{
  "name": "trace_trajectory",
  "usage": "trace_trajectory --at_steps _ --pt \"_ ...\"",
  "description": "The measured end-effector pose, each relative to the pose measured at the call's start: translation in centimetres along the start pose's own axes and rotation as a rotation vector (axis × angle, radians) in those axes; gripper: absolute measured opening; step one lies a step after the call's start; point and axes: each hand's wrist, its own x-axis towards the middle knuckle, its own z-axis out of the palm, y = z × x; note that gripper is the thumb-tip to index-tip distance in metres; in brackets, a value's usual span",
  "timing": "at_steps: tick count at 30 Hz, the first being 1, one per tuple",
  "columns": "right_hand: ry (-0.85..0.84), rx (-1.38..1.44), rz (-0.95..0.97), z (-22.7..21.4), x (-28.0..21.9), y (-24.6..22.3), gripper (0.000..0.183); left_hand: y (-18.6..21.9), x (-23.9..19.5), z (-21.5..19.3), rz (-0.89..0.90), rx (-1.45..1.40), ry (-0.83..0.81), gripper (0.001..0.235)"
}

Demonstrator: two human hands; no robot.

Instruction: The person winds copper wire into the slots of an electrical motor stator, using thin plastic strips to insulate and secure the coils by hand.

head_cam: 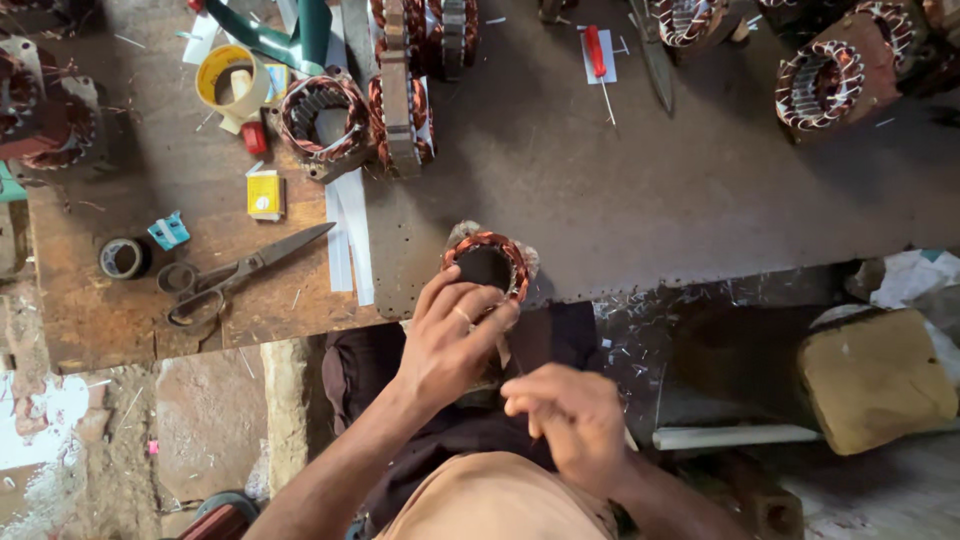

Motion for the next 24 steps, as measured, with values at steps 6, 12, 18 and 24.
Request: trace_trajectory --at_steps 6,12,18,24 --pt "0.067 0.141 -0.011 -1.9 0.8 0.5 0.014 2.0 0.1 -1.0 -0.004 -0.141 -0.042 0.03" --pt "0.239 0.02 0.243 -2.9 6.3 2.9 0.047 5.6 1.3 -7.2 0.082 -0.318 0.041 0.025" --pt "0.013 -0.122 0.502 -2.8 9.5 2.8 0.05 5.0 3.3 -10.6 -0.018 -0.529 0.06 0.016" --pt "0.039 0.088 0.509 -4.5 11.3 4.3 0.015 -1.2 6.7 -3.7 -0.259 -0.208 -0.097 0.029"
